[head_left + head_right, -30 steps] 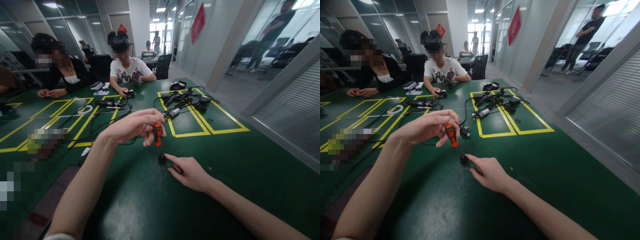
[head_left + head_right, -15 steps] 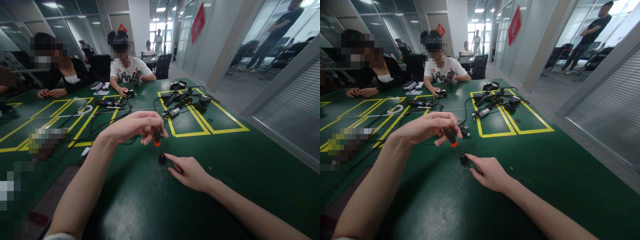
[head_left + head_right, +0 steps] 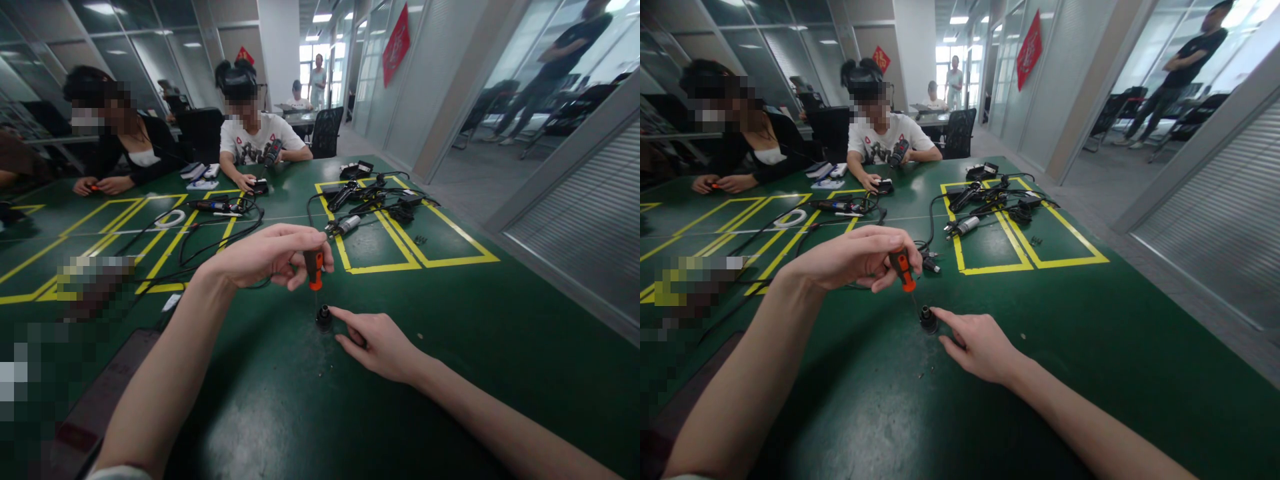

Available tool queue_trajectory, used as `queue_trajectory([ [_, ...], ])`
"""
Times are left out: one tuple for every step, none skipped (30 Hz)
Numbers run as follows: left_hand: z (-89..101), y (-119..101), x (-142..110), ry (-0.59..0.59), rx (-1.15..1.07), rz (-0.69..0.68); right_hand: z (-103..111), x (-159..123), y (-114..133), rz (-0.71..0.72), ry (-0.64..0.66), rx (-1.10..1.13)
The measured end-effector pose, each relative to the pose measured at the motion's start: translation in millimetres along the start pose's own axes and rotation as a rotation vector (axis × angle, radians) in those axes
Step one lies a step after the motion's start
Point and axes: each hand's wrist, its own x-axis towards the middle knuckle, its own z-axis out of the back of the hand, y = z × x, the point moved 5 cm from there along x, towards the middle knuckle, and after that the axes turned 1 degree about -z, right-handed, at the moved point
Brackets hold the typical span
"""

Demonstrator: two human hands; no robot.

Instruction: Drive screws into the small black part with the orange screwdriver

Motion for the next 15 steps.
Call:
queue_trajectory([
  [0.1, 0.4, 0.4, 0.011, -0.008, -0.005, -0.3, -0.1, -0.2, 0.002, -0.002, 0.0],
  [0.2, 0.7, 0.9, 0.027, -0.022, -0.012, -0.7, -0.1, -0.4, 0.003, -0.003, 0.001],
  [0.1, 1.0, 1.3, 0.049, -0.043, -0.021, -1.0, -0.2, -0.5, 0.002, -0.006, 0.001],
  [-0.1, 1.2, 1.6, 0.073, -0.065, -0.028, -1.2, -0.3, -0.7, 0.0, -0.008, 0.002],
  [-0.3, 1.5, 1.8, 0.095, -0.085, -0.032, -1.4, -0.3, -0.8, -0.002, -0.009, 0.003],
  [-0.5, 1.7, 1.9, 0.112, -0.098, -0.034, -1.5, -0.3, -0.7, -0.001, -0.009, 0.005],
  [-0.6, 1.8, 1.9, 0.122, -0.105, -0.033, -1.5, -0.3, -0.6, 0.0, -0.01, 0.006],
  [-0.6, 1.8, 1.7, 0.122, -0.105, -0.033, -1.4, -0.3, -0.4, 0.002, -0.01, 0.006],
  [-0.4, 1.5, 1.4, 0.115, -0.098, -0.032, -1.3, -0.3, -0.3, 0.003, -0.01, 0.005],
  [-0.1, 1.1, 1.1, 0.103, -0.087, -0.031, -1.1, -0.3, -0.2, 0.003, -0.009, 0.005],
  [0.1, 0.6, 0.6, 0.09, -0.075, -0.032, -0.9, -0.3, -0.1, 0.002, -0.008, 0.004],
  [0.3, 0.0, 0.1, 0.076, -0.059, -0.032, -0.6, -0.3, -0.1, -0.001, -0.007, 0.005],
  [0.5, -0.5, -0.4, 0.065, -0.041, -0.033, -0.4, -0.3, -0.1, -0.004, -0.006, 0.007],
  [0.6, -1.0, -0.9, 0.055, -0.025, -0.033, -0.3, -0.3, 0.0, -0.006, -0.002, 0.009],
  [0.9, -1.5, -1.3, 0.045, -0.011, -0.036, -0.1, -0.4, 0.0, -0.007, 0.001, 0.011],
])
